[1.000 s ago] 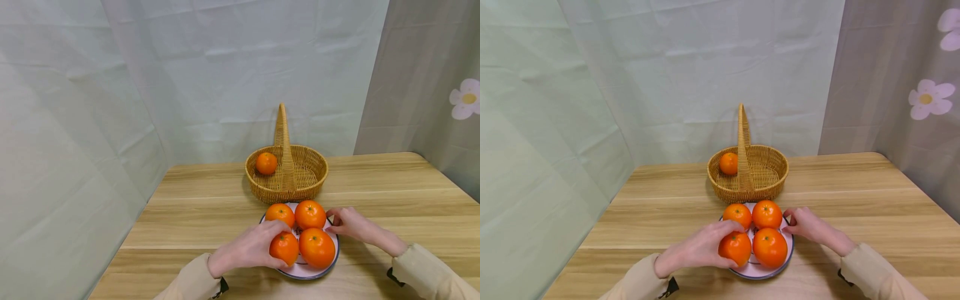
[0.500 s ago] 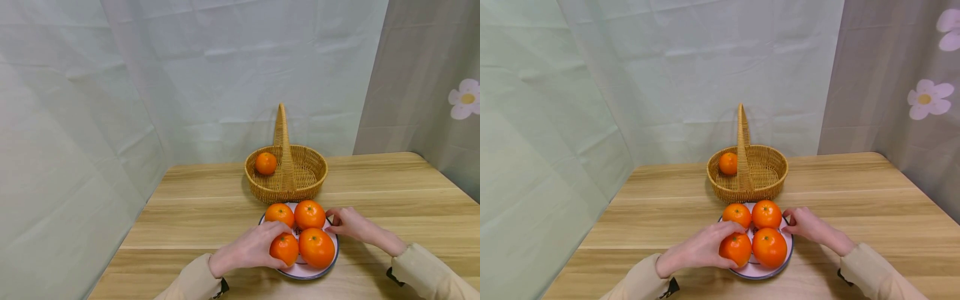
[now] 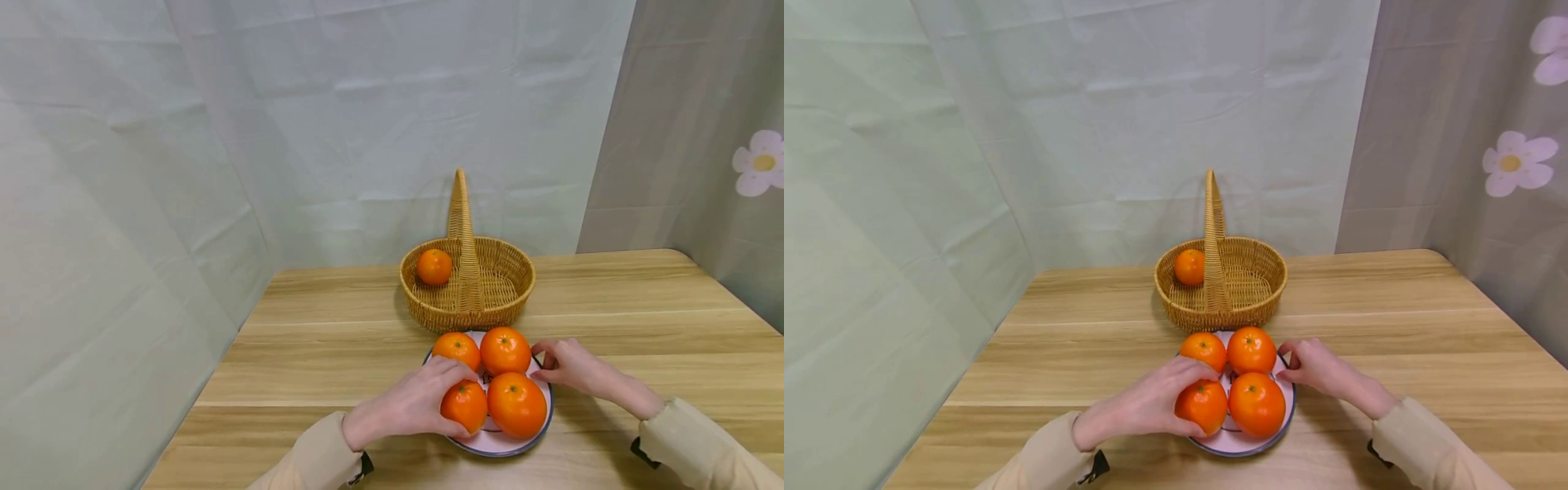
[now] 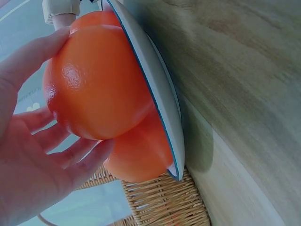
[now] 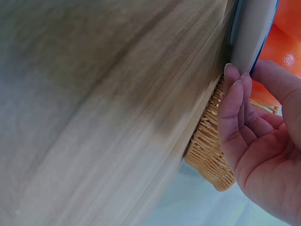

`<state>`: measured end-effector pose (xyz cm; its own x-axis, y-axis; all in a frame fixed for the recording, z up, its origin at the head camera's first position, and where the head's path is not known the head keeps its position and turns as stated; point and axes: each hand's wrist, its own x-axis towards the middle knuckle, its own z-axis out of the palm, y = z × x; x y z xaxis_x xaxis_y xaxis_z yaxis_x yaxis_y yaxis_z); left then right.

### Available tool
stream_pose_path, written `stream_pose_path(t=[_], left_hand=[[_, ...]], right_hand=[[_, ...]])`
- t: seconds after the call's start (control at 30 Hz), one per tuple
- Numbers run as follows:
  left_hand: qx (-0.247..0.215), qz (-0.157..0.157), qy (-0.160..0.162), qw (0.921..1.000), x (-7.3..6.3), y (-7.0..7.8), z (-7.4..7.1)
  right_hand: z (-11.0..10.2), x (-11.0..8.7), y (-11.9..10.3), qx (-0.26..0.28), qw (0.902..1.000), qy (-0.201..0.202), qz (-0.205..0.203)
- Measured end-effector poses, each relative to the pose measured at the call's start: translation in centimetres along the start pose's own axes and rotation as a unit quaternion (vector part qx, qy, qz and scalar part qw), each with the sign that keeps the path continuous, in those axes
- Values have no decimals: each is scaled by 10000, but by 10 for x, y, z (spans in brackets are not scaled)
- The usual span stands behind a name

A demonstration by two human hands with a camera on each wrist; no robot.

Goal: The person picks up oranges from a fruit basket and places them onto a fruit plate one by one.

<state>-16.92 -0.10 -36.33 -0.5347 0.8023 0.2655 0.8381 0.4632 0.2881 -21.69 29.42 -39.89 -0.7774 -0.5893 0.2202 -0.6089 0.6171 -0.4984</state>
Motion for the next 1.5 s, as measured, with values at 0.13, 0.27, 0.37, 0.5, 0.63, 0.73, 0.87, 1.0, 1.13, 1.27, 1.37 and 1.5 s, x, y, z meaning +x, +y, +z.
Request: stream_pose_path(t=[0.13,0.27,0.37,0.5,0.63,0.73,0.87,1.0,1.13,1.27,1.37,1.5], left_hand=[[41,5,-22,10000,0,0,-1],[6,43,-27,10000,-1,0,-1],[-10,181,89,9998,0,-2,-1],[-87,426,466,9980,3,-3,-6],[-250,557,973,9934,5,-5,-16],[-339,569,1232,9902,6,-7,-23],[-365,646,1447,9867,7,-9,-29],[-340,806,1734,9809,8,-11,-33],[-391,929,2123,9720,12,-15,-36],[-513,893,2595,9602,14,-22,-39],[-615,799,2908,9515,15,-27,-40],[-723,591,3221,9421,18,-34,-43]], right_hand=[[0,0,0,16,10000,1,2],[0,0,1,12,10000,10,-9],[0,0,1,19,10000,5,-4],[0,0,1,25,10000,-2,17],[1,0,1,25,10000,-13,41],[1,0,2,45,10000,-1,27],[1,0,3,68,10000,4,18],[1,-1,4,43,10000,-5,54],[1,0,4,18,10000,14,39],[1,-1,3,10,10000,44,26],[2,0,3,-20,10000,53,36],[1,0,3,-51,10000,38,30]])
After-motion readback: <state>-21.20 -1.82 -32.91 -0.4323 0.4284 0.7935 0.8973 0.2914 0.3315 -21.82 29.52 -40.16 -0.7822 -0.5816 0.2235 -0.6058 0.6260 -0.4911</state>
